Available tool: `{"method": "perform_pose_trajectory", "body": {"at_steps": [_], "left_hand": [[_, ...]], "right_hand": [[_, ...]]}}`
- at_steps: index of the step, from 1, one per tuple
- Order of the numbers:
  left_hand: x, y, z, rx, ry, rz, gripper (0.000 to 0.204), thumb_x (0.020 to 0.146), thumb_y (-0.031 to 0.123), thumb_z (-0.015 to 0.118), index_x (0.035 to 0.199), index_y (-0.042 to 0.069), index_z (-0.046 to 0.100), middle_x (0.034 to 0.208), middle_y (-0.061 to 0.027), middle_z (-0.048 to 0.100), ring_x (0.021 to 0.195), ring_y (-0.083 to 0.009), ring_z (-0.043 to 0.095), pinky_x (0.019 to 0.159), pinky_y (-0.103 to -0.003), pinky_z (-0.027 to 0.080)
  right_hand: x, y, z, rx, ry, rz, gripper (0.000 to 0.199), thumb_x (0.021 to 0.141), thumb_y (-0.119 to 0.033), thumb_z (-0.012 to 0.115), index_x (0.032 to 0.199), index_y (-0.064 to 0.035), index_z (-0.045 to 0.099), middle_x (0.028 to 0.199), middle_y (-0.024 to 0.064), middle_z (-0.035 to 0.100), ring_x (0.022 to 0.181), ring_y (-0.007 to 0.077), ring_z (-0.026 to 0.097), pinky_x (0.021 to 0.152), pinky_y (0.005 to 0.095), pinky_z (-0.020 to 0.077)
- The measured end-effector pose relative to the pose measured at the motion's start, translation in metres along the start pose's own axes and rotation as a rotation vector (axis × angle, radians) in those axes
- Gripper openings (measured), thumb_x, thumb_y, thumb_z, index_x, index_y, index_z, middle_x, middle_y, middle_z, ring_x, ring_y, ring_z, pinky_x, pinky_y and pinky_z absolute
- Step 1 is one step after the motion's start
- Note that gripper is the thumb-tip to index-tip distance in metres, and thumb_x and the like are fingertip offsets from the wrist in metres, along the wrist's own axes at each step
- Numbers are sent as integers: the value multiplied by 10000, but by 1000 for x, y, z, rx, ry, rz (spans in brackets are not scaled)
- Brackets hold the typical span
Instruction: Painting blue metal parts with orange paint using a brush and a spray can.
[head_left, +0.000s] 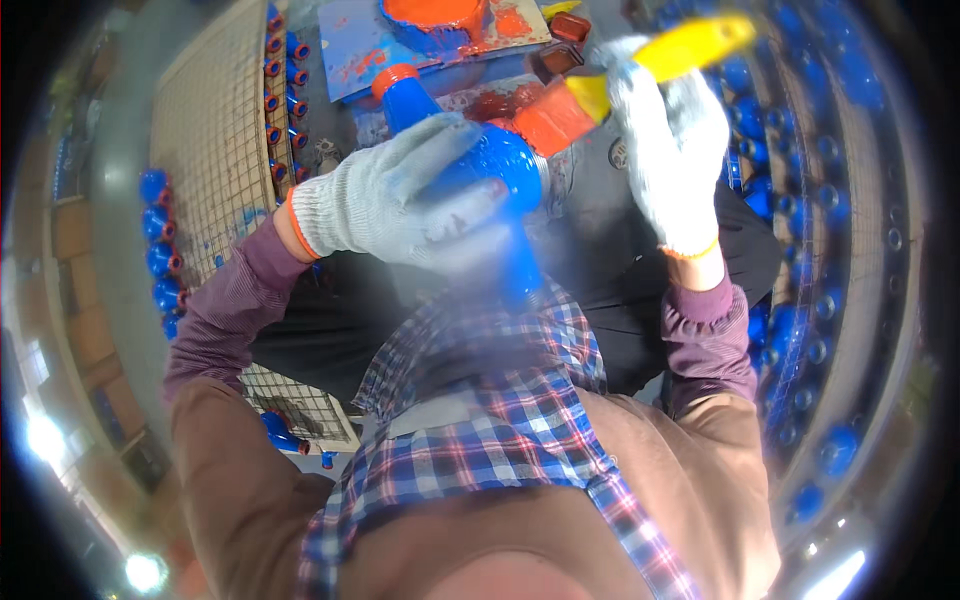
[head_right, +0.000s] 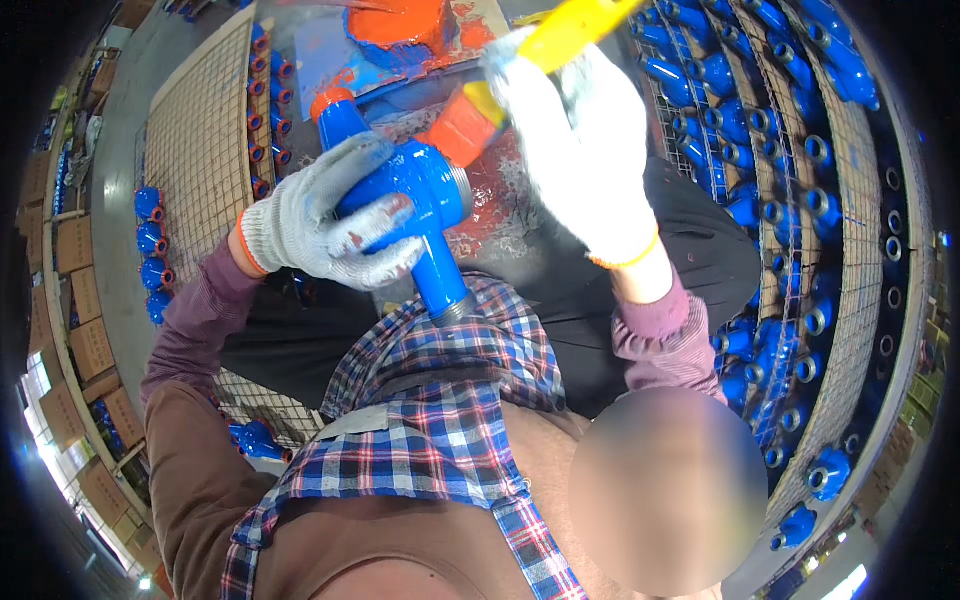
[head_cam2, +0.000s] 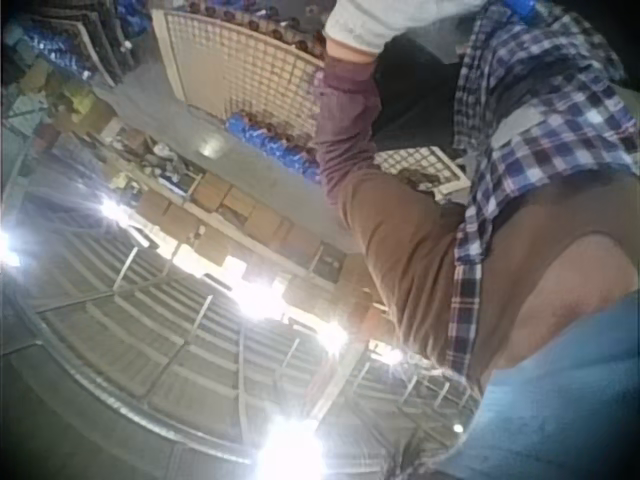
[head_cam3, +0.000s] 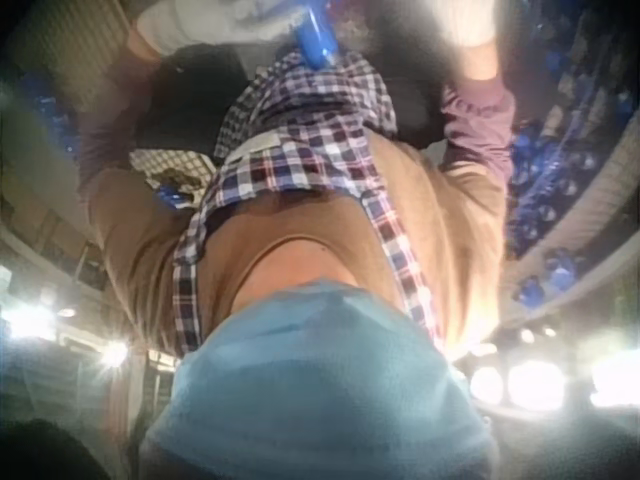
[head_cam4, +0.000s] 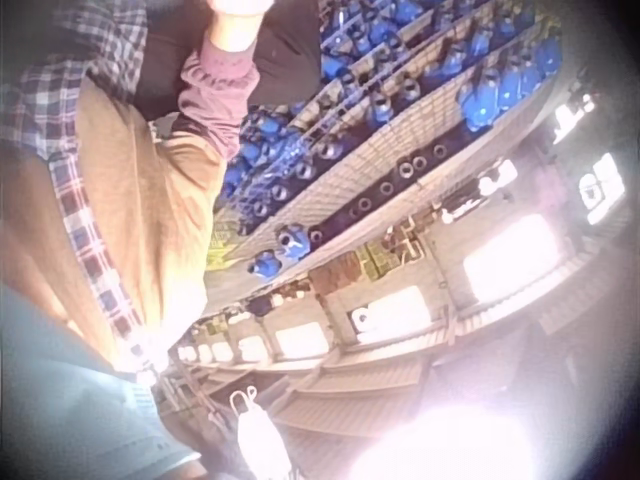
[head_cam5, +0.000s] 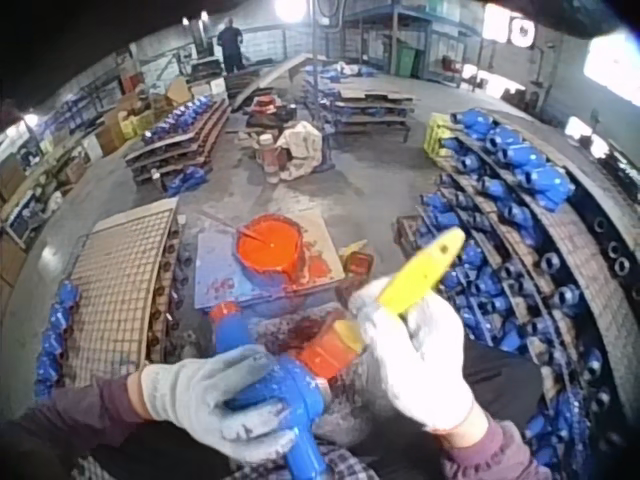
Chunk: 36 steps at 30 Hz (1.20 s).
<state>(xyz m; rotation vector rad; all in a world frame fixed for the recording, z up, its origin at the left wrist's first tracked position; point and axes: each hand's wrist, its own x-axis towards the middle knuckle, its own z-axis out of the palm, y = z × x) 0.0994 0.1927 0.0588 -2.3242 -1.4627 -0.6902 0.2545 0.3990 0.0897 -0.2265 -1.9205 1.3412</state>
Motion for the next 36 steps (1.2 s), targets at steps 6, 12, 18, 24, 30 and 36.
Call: {"method": "perform_pose_trajectory", "body": {"at_steps": [6,12,18,24,30,36], "left_hand": [[-2,2,-3,113,32,43,456,695,235,780,1121,280,626,1278,-101,475,1097,-466,550,839,-524,564],[3,0,-14,70,-128,244,448,771,322,721,1169,228,539,1209,-64,458,1055,-433,548,747,-504,609],[2,-9,-15,47,-171,307,442,764,336,727,1150,238,536,1215,-28,457,1084,-429,526,749,-486,612],[-9,-15,-9,-36,-115,153,438,747,266,730,1155,248,574,1222,-101,483,1074,-431,544,806,-543,575],[-7,3,1,-89,93,-185,627,637,128,815,1211,109,564,1207,-164,521,1005,-362,562,830,-435,515],[14,49,30,-165,367,-924,930,560,214,922,1321,25,422,1190,-151,553,1081,-266,575,931,-395,488]], "right_hand": [[-18,-5,-2,-56,87,51,158,915,-44,590,1059,5,630,945,101,672,805,160,633,702,287,510],[34,48,23,-361,-233,-67,211,888,-183,629,1039,-35,644,854,136,639,743,271,631,609,352,498],[41,48,43,-165,-385,196,341,946,-362,584,969,-27,641,734,150,615,706,280,617,600,356,492],[13,4,20,-181,-76,104,226,945,-191,623,1005,26,646,804,61,651,712,93,579,672,243,471],[-25,3,4,-401,-30,-330,272,792,29,686,1060,9,641,992,146,658,826,261,658,703,313,527],[-54,-2,2,52,92,-75,245,769,28,674,1011,-5,657,968,126,656,819,258,644,706,308,513]]}}
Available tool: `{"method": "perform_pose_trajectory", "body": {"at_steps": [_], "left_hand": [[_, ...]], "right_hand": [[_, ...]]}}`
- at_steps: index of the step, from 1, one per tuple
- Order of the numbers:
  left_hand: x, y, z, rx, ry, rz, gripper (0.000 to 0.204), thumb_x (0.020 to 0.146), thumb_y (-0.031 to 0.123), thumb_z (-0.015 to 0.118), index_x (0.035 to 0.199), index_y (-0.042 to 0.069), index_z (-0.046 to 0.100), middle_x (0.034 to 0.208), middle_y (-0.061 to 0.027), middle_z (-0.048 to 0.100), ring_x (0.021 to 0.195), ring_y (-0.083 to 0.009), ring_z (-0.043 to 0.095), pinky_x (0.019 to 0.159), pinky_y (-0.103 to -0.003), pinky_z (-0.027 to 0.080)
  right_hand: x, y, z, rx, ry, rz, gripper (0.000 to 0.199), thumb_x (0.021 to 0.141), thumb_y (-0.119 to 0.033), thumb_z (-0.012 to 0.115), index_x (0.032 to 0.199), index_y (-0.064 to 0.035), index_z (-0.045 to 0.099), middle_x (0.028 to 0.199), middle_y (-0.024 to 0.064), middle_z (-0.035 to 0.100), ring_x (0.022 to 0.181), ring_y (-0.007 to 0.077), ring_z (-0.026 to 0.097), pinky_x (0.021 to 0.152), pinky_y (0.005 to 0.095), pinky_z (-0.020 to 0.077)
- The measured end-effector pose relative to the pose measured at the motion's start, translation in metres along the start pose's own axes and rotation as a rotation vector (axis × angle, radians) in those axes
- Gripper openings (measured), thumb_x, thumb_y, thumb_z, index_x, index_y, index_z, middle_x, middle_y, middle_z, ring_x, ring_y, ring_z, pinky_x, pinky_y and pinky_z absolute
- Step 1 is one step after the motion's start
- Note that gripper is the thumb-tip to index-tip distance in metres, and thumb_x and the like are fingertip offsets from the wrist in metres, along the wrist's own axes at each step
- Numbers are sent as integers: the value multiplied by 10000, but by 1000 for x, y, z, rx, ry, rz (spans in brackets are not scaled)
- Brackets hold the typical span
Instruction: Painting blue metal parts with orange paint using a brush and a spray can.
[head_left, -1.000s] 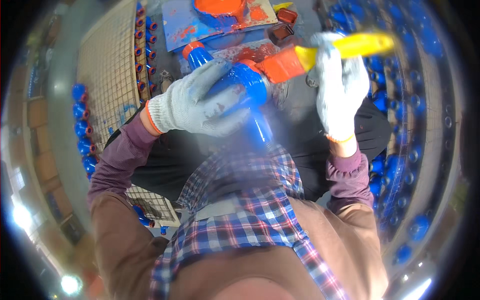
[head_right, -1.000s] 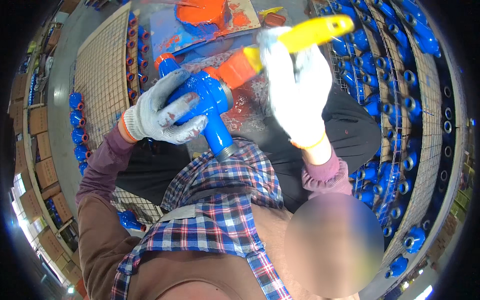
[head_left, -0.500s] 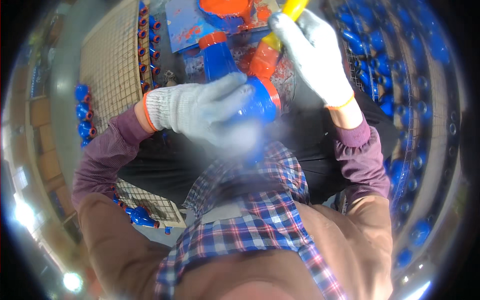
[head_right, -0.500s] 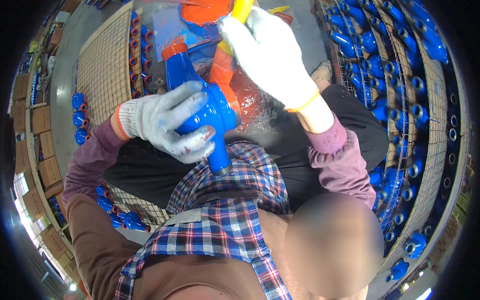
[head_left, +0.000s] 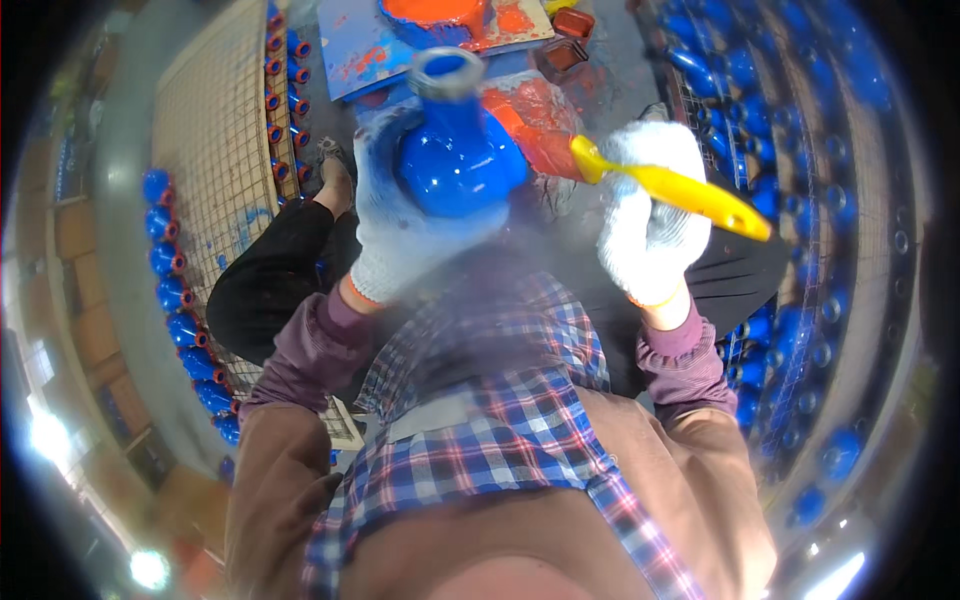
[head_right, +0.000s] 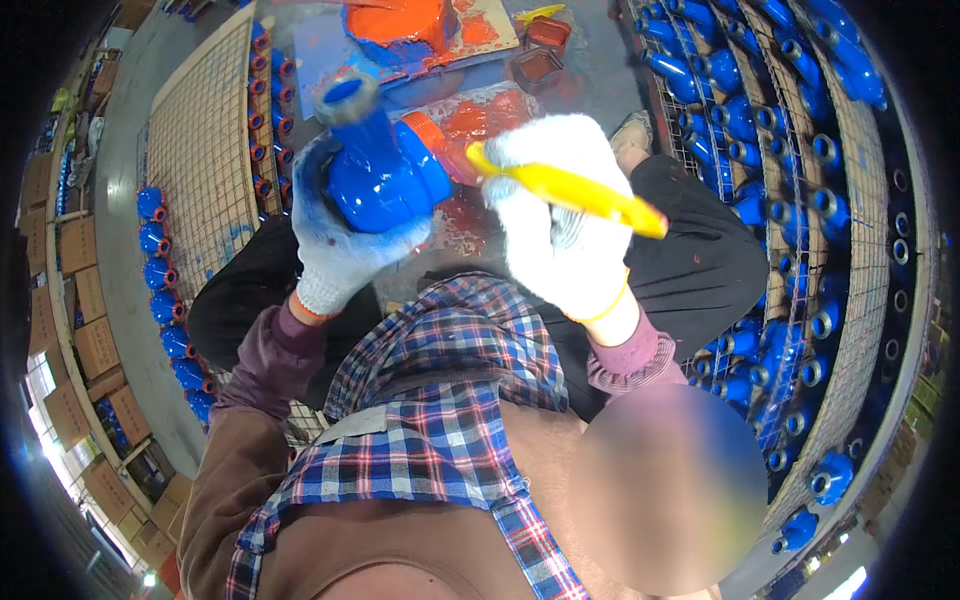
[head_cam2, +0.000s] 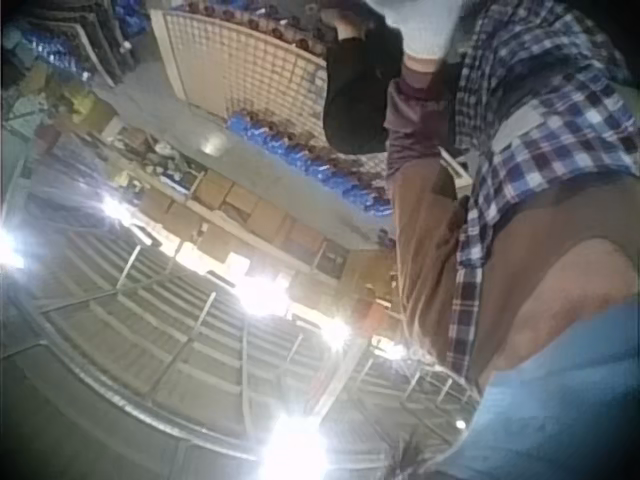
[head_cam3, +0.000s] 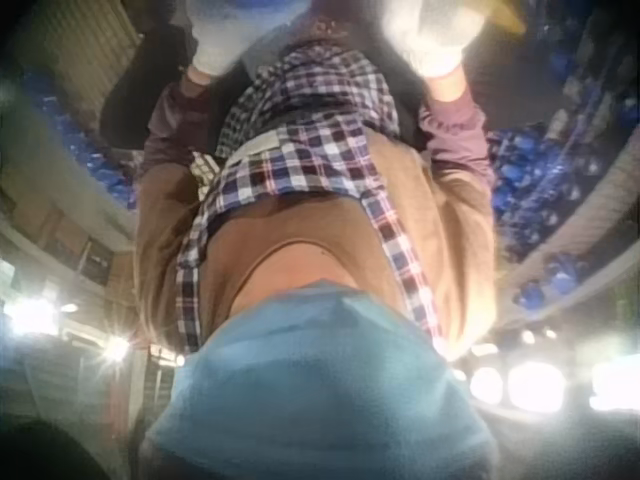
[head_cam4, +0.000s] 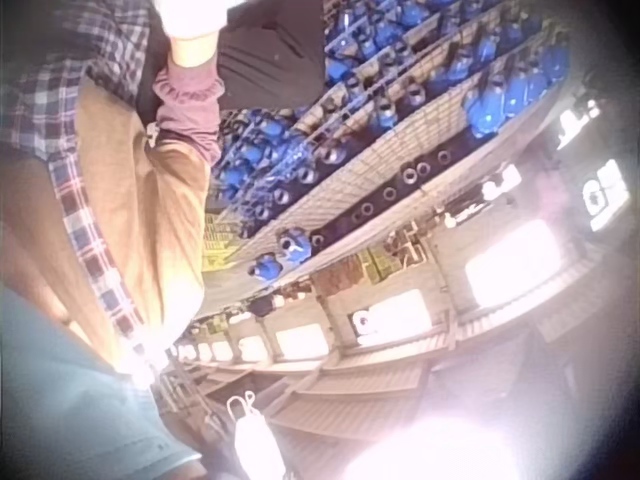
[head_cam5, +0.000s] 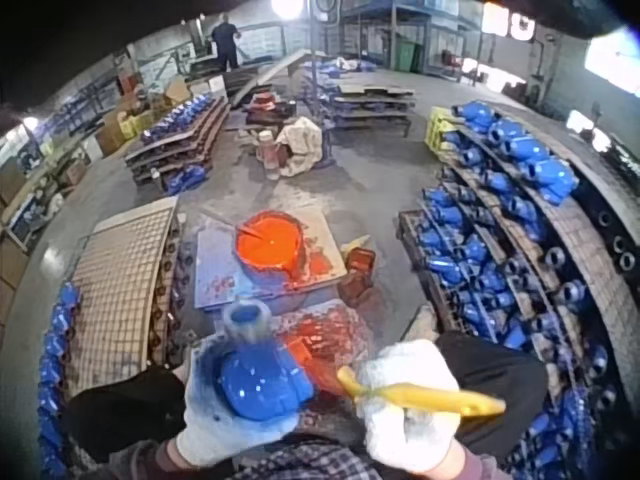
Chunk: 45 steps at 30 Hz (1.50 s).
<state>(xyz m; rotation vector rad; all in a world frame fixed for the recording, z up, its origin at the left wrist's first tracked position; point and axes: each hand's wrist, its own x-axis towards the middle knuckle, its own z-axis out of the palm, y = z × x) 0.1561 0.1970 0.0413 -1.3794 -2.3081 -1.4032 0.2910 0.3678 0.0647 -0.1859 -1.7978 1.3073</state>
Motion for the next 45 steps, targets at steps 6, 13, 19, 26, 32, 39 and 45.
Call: {"method": "perform_pose_trajectory", "body": {"at_steps": [6,13,19,26,32,39,45], "left_hand": [[8,5,11,-1239,127,-1031,475,781,107,750,1198,19,540,1081,-93,632,1029,-226,629,917,-371,516],[-2,-15,17,-1146,-51,-892,519,964,326,553,1389,83,380,1332,-110,494,1160,-246,558,951,-414,505],[-19,-42,12,-2181,-99,-1352,900,803,639,613,1381,10,327,1268,-245,458,980,-355,596,798,-419,581],[-8,-47,1,-2111,-155,-1149,940,812,705,554,1410,9,346,1252,-243,506,976,-379,595,767,-402,581],[5,-22,-19,-1527,-158,-808,495,959,366,524,1349,65,478,1259,-118,591,1123,-235,595,962,-382,504],[12,-14,-23,-791,-195,-668,594,770,226,783,1253,45,489,1132,-66,589,1028,-159,594,875,-326,526],[18,8,-34,232,-313,32,720,604,300,847,1221,63,560,1207,-178,564,1010,-326,615,791,-365,559]], "right_hand": [[-6,10,-16,-389,-231,-237,248,727,-92,719,974,-91,692,869,88,678,824,313,634,735,374,512],[1,24,-28,-450,-433,-336,356,660,-65,739,1009,-108,685,897,102,659,800,304,634,697,370,508],[14,25,-42,-515,-627,-428,351,687,-60,718,1030,-129,700,883,96,647,779,291,628,657,358,505],[9,11,-40,-346,-165,-157,239,820,30,599,1049,-22,646,1000,93,646,901,229,610,803,340,500],[24,-1,-23,-63,69,266,200,968,-98,538,1115,17,609,948,51,614,775,97,554,739,235,455],[43,2,-14,-125,66,327,235,988,-172,555,1099,14,648,828,22,624,679,67,534,610,218,423],[77,29,-28,-775,-183,-419,181,924,-127,591,1048,-11,654,901,158,639,725,268,615,634,357,496]]}}
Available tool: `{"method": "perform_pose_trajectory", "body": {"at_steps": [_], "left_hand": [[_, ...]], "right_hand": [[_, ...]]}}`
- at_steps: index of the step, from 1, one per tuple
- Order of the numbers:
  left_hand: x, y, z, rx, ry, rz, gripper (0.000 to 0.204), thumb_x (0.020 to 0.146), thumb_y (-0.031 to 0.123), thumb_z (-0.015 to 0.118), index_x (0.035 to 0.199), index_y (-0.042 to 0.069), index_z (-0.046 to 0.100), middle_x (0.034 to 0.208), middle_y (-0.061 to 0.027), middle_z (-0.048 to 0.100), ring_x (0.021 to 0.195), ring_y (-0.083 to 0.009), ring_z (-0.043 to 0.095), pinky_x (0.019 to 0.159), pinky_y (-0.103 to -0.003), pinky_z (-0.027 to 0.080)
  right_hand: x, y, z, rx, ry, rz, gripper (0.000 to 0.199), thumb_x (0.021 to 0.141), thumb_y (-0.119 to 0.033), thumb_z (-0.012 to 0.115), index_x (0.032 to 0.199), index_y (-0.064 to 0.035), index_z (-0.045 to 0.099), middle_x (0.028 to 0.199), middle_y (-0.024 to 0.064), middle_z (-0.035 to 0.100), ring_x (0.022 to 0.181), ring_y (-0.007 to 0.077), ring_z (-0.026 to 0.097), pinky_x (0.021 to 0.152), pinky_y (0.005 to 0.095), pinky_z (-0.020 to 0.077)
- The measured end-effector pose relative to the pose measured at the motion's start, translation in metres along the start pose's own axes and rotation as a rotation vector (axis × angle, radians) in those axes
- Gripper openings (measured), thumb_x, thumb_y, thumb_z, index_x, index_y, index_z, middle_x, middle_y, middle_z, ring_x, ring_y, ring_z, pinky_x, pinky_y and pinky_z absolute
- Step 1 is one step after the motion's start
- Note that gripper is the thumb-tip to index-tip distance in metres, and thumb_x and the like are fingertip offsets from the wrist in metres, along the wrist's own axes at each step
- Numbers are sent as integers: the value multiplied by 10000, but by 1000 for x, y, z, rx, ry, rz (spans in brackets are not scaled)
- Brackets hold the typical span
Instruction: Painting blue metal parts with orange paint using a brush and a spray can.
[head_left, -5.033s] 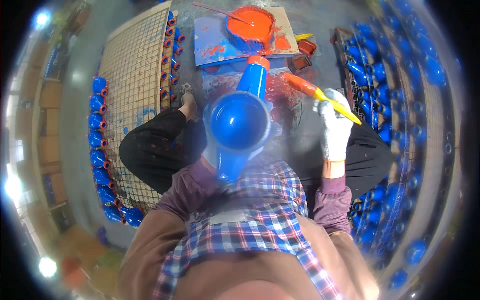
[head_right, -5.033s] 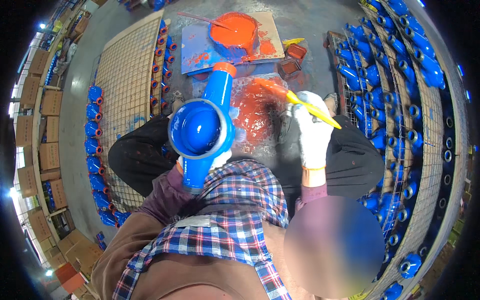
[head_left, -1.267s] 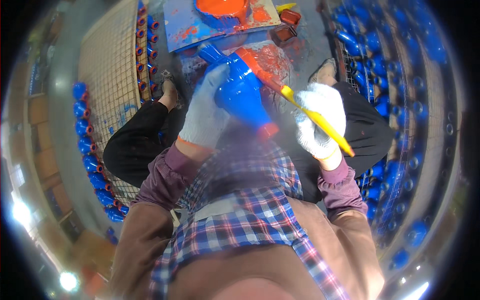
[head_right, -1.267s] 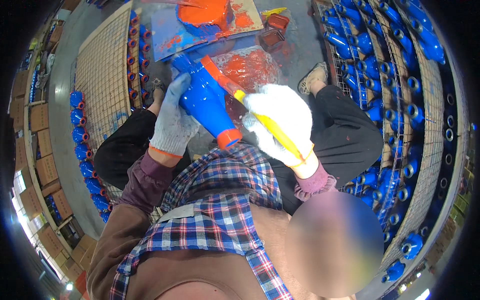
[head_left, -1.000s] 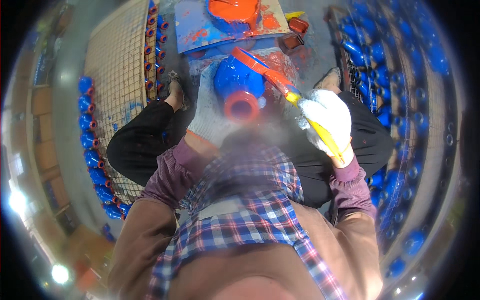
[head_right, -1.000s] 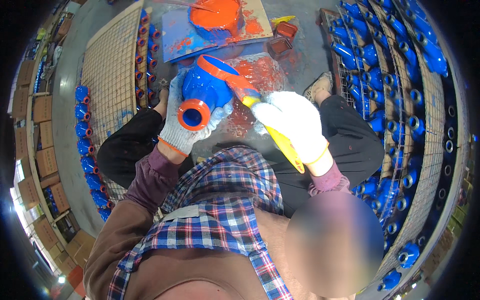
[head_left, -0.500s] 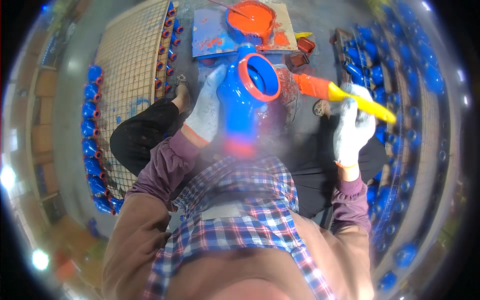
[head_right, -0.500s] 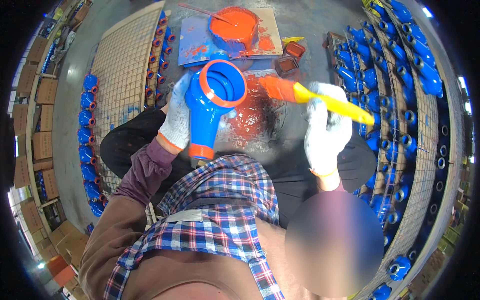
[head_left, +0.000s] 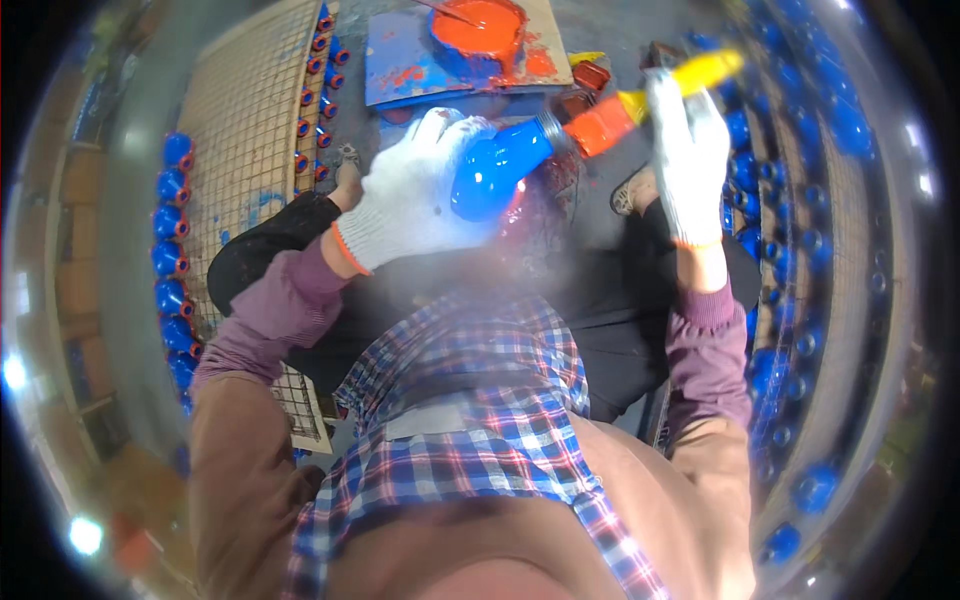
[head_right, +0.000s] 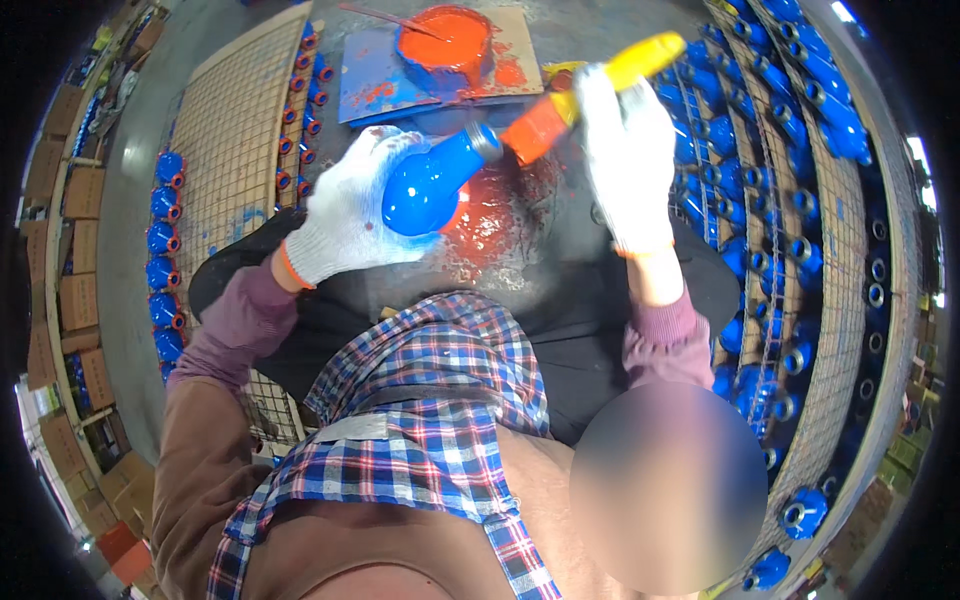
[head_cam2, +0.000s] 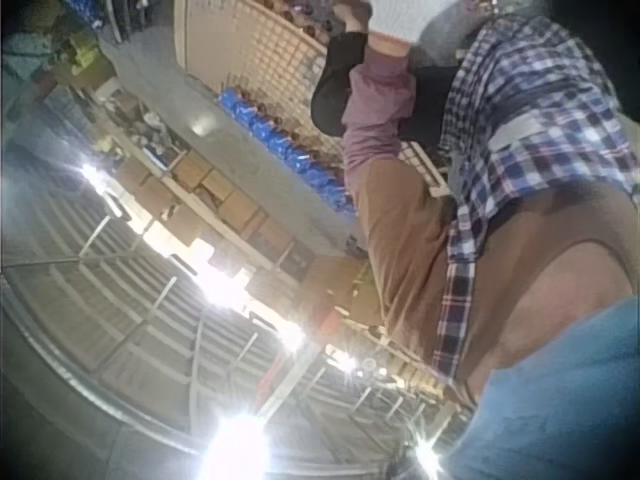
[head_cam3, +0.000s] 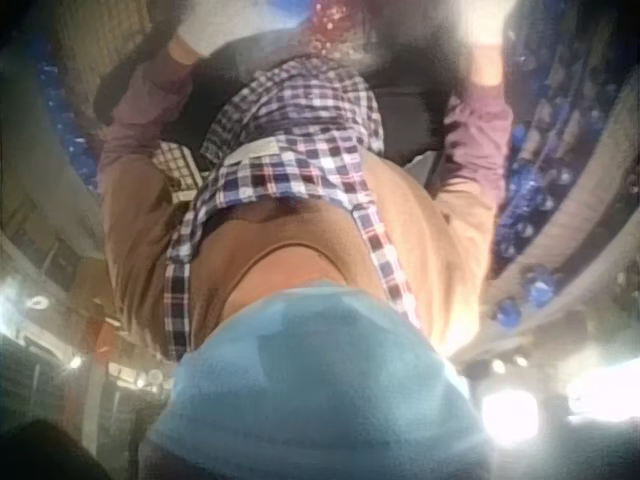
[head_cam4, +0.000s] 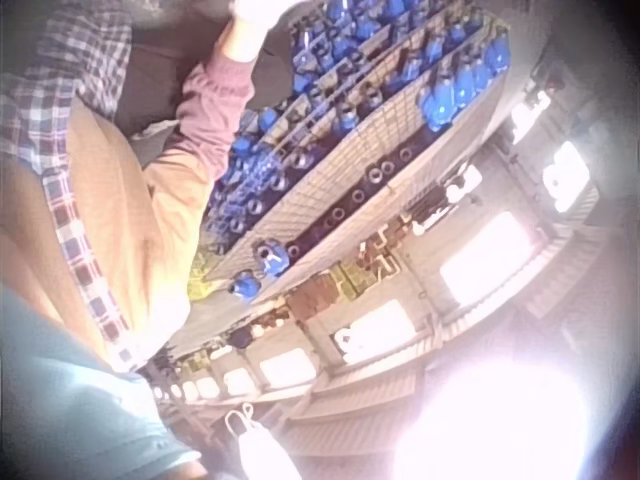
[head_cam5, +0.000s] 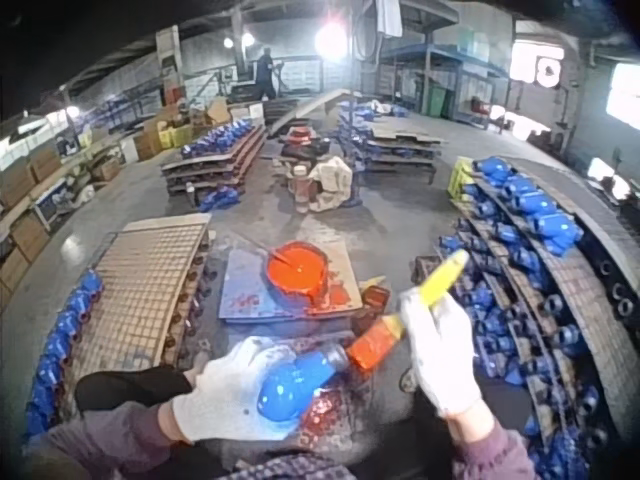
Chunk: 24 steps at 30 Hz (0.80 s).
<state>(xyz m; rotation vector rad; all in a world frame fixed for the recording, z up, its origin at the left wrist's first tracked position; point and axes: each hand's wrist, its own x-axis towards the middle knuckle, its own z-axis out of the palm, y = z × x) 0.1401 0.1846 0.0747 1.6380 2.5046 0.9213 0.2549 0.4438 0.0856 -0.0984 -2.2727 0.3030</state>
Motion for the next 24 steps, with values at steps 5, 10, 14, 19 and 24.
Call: {"method": "perform_pose_trajectory", "body": {"at_steps": [5,10,14,19,24], "left_hand": [[5,6,-9,507,-159,325,644,663,284,778,1242,91,574,1225,-169,562,992,-313,581,687,-374,562],[9,4,-8,610,-194,460,594,704,255,756,1243,88,571,1235,-167,557,966,-280,575,651,-366,557],[12,3,-9,637,-239,469,618,692,245,763,1252,83,561,1248,-165,548,995,-285,577,665,-358,563],[18,1,-14,484,-408,342,710,637,303,786,1264,70,548,1215,-162,546,1061,-327,567,700,-382,580],[20,-12,-11,187,-475,74,729,630,429,841,1206,66,582,1097,-151,618,942,-288,657,810,-398,558]], "right_hand": [[17,16,43,252,-290,374,433,937,-429,522,869,-17,634,784,200,628,760,363,624,685,439,485],[17,9,65,215,-452,355,456,932,-439,495,851,-14,641,779,216,640,766,404,633,707,464,501],[14,-5,61,97,-411,222,430,937,-421,498,867,-21,641,772,204,643,749,395,637,693,460,511],[1,-29,40,93,-208,54,284,941,-318,554,868,-50,616,714,151,621,673,333,632,608,404,513],[-20,-40,27,250,-81,29,124,884,-154,656,893,-43,603,720,119,605,624,287,621,560,345,491]]}}
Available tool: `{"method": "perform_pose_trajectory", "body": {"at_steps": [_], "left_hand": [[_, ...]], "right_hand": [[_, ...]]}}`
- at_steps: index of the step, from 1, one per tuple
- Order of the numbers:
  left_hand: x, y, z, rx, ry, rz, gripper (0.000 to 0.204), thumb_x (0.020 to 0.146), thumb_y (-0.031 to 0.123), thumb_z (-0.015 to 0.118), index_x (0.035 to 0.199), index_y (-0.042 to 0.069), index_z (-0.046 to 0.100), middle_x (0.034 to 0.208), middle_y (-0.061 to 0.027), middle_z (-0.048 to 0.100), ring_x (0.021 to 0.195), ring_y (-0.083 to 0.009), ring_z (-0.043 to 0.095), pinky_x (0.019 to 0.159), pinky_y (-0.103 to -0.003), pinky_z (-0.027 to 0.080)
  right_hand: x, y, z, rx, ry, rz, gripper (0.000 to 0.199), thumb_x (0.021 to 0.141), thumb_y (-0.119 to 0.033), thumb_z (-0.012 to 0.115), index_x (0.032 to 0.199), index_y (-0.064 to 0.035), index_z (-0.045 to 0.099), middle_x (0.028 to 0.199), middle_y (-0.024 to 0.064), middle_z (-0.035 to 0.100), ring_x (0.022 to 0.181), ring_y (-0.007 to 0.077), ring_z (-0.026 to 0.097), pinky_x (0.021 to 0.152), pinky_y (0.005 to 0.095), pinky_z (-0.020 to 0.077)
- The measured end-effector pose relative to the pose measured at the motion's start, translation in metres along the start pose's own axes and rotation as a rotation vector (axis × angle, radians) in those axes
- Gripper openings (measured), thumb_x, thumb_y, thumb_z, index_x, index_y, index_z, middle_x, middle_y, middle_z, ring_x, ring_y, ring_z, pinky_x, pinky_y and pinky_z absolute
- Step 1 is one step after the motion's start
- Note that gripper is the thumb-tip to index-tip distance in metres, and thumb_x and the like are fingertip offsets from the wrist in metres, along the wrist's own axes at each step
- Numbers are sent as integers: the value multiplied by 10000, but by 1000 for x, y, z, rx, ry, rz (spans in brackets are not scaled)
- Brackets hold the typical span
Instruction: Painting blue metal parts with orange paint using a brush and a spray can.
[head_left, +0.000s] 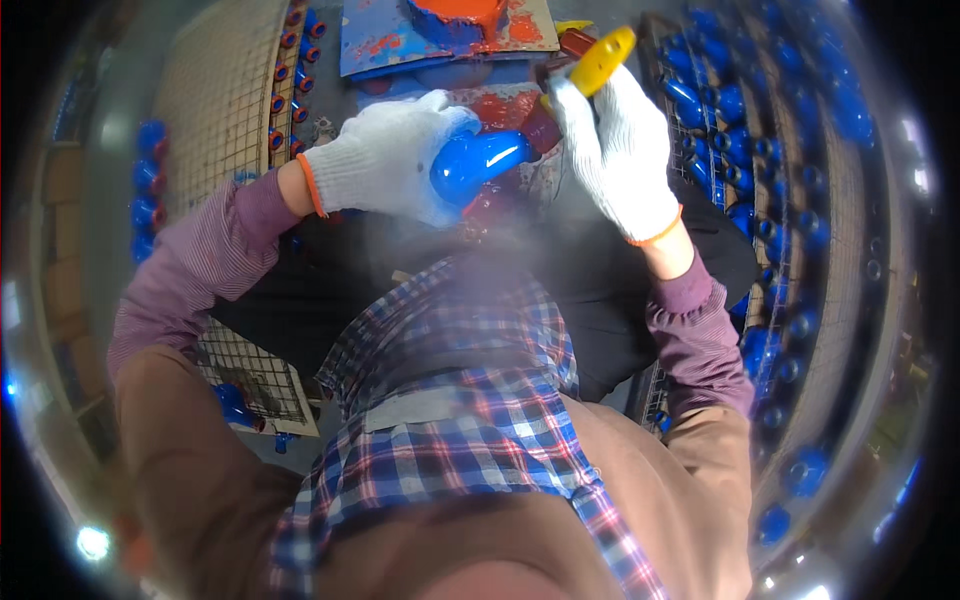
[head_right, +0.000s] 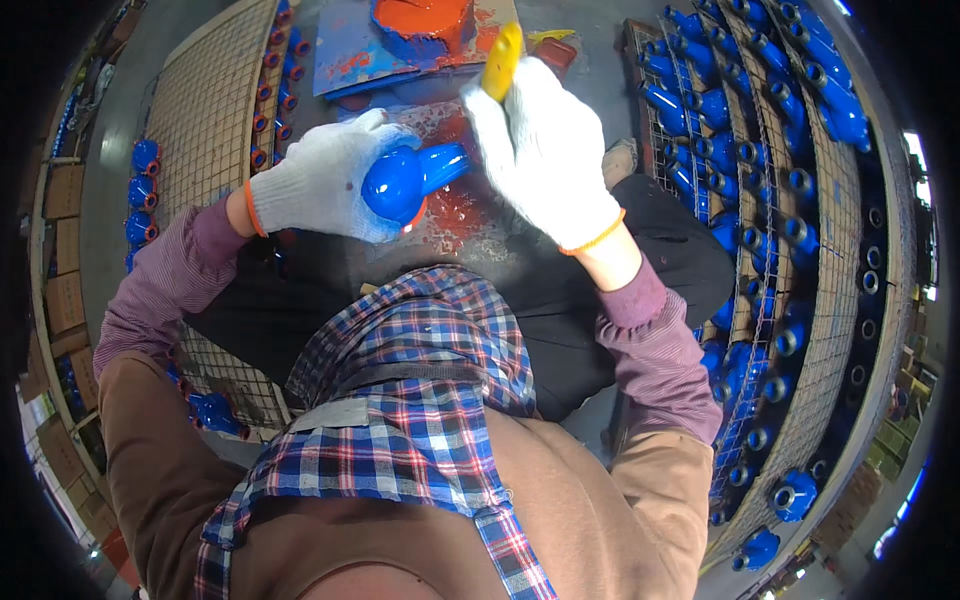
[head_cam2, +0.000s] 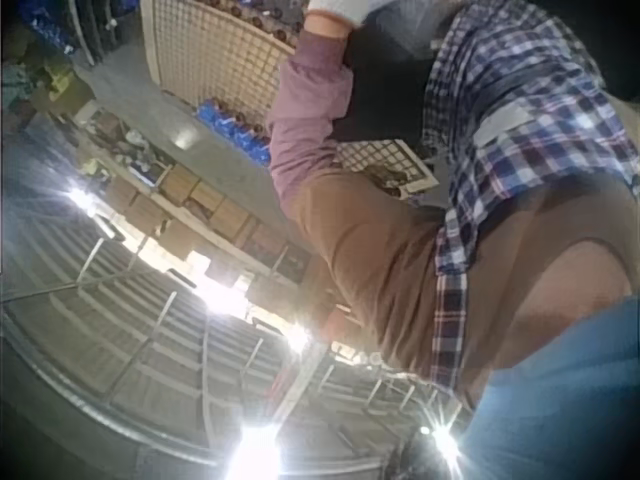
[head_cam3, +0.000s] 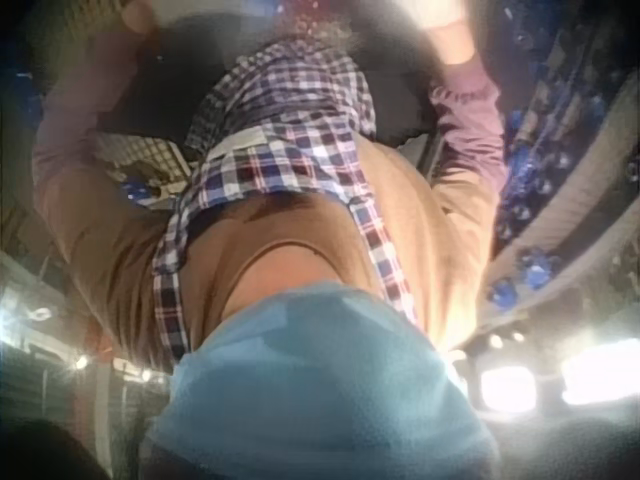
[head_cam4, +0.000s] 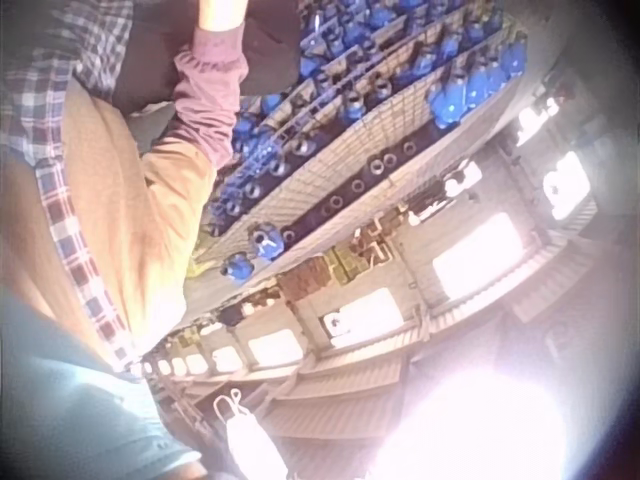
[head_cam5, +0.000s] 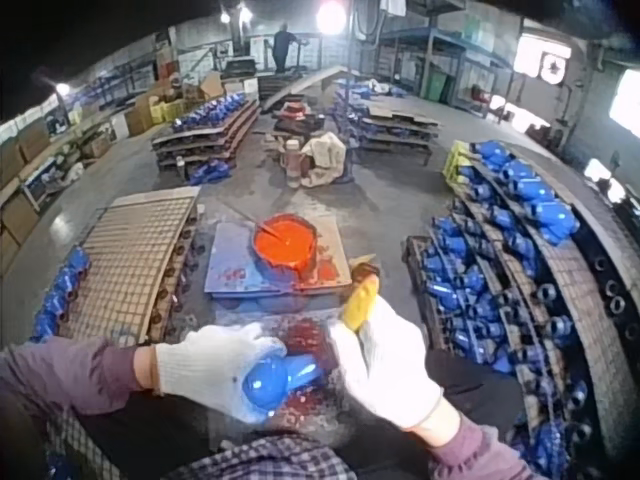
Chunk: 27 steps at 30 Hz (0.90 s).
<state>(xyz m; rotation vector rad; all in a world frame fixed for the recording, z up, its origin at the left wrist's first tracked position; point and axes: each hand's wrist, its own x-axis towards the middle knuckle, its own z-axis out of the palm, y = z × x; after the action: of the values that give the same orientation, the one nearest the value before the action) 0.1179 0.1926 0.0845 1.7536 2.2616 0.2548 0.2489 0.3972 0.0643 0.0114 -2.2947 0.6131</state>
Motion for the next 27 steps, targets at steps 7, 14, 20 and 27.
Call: {"method": "perform_pose_trajectory", "body": {"at_steps": [7,14,20,27], "left_hand": [[0,-20,28,-1110,-211,-261,686,661,299,854,1222,23,571,1120,-101,643,1004,-190,638,902,-338,511],[-29,4,54,-1629,91,-236,557,878,327,645,1306,0,502,1172,-80,624,1027,-161,625,891,-329,528],[-22,23,70,-2873,13,-191,617,935,389,584,1397,30,386,1329,-179,509,954,-265,618,697,-358,561],[-7,39,92,-3310,48,-11,550,959,298,565,1413,68,356,1101,-113,493,756,-191,503,536,-313,485]], "right_hand": [[-30,0,-2,389,6,231,155,895,-49,609,1044,-4,618,904,100,649,785,219,651,716,287,503],[-46,3,-3,677,115,639,194,902,41,549,1088,-2,582,999,54,602,886,129,593,790,250,486],[-56,14,32,1008,308,752,215,910,21,578,1124,11,571,961,88,615,763,163,606,701,280,521],[-67,15,66,1421,457,838,315,934,-64,604,1229,12,522,1103,121,589,914,181,614,821,294,522]]}}
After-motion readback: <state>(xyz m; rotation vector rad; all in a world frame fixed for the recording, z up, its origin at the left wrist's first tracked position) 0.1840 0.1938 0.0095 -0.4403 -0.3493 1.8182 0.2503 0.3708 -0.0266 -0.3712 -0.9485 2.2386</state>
